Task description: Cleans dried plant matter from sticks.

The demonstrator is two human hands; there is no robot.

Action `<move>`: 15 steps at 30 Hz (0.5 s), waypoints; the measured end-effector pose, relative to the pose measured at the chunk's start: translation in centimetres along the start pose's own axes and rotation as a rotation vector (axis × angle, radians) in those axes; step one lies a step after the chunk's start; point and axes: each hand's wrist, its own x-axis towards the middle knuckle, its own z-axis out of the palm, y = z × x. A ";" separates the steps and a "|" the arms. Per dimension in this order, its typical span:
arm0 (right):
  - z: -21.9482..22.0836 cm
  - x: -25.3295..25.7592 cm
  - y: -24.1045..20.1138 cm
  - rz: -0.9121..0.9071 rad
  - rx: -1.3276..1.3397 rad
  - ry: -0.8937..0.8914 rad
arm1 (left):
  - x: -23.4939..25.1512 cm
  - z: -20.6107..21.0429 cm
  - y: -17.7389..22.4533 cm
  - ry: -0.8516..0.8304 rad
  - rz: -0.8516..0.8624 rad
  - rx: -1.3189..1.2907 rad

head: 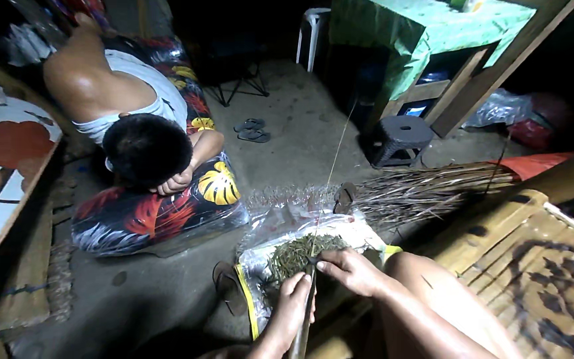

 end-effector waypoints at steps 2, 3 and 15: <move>-0.4 0.4 0.2 0.047 -0.077 0.015 | 0.1 0.0 0.1 0.006 -0.009 0.021; -0.7 0.5 0.3 0.073 -0.093 0.038 | 0.1 0.0 0.2 0.005 -0.017 0.016; -0.2 0.4 -1.0 0.189 0.777 -0.014 | 0.0 0.2 -0.1 -0.059 -0.037 -0.038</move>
